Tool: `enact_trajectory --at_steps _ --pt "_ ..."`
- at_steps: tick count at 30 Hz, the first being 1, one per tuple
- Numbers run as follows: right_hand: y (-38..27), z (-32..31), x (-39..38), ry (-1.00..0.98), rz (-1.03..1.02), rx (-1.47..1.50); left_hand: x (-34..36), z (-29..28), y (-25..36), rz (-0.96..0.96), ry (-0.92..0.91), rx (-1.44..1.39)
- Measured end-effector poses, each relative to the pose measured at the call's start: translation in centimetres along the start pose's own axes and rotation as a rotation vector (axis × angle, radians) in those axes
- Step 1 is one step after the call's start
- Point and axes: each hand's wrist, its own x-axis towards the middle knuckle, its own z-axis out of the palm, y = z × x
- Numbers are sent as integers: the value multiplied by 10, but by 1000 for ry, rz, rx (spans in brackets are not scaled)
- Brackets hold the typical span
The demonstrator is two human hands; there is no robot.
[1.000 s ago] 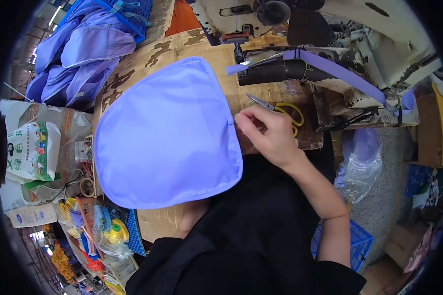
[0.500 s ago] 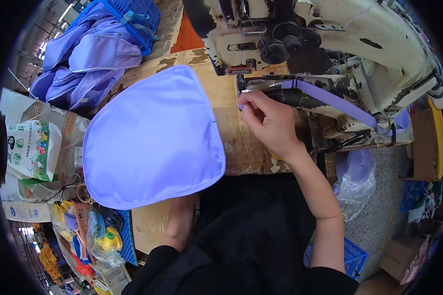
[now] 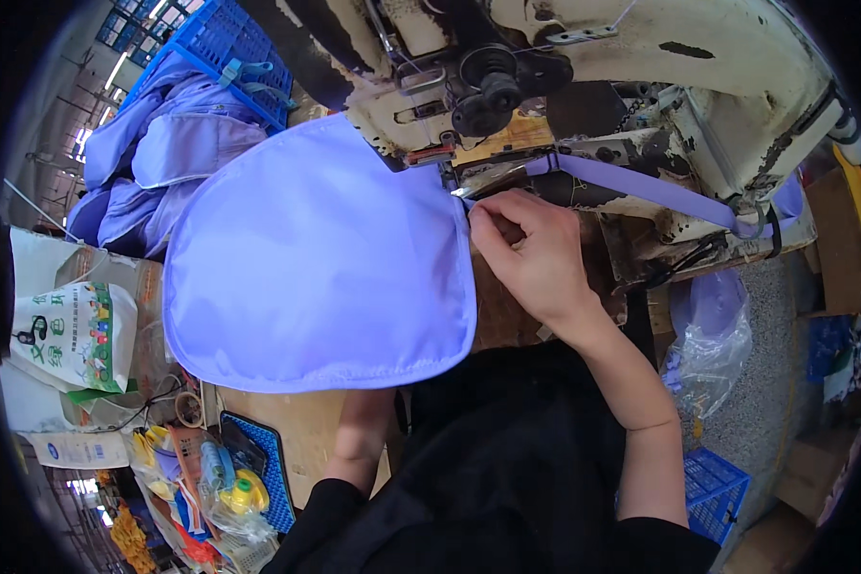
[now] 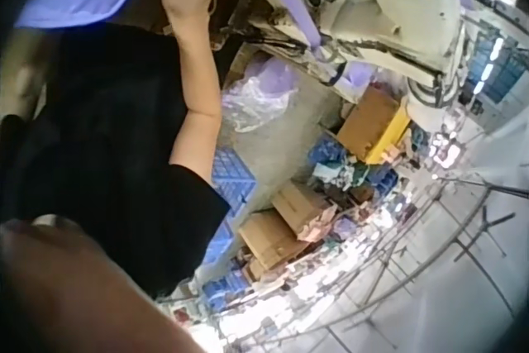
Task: Sewing purple fabric components together using an industrial sewing machine to assemble bags.
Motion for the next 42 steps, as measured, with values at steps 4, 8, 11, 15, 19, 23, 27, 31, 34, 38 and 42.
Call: enact_trajectory --at_steps 4,8,11,15,19,23,27,31,34,38,42 --pt "-6 1 2 24 64 -24 -11 29 -8 -28 91 -162" --pt "-11 -2 4 -9 120 -100 -10 39 -14 4 146 -314" --pt "-12 -1 4 -103 181 -57 5 21 -10 65 135 173" --pt "-10 3 4 -125 202 -44 21 -21 10 68 71 291" --pt "-8 5 6 -133 183 -36 34 -51 42 81 15 193" --pt "-13 5 8 -136 178 -16 52 -65 63 131 62 85" --pt "-25 3 7 -127 334 -70 78 -70 76 171 108 106" --pt "-45 -38 -4 104 77 -231 107 -69 85 217 151 169" --pt "-56 -125 -1 610 -186 -383 117 -65 87 243 215 284" --pt "-59 -309 67 1044 -475 -982 86 -64 65 152 408 817" --pt "-33 -430 153 697 -62 -1470 20 -57 8 -341 422 1708"
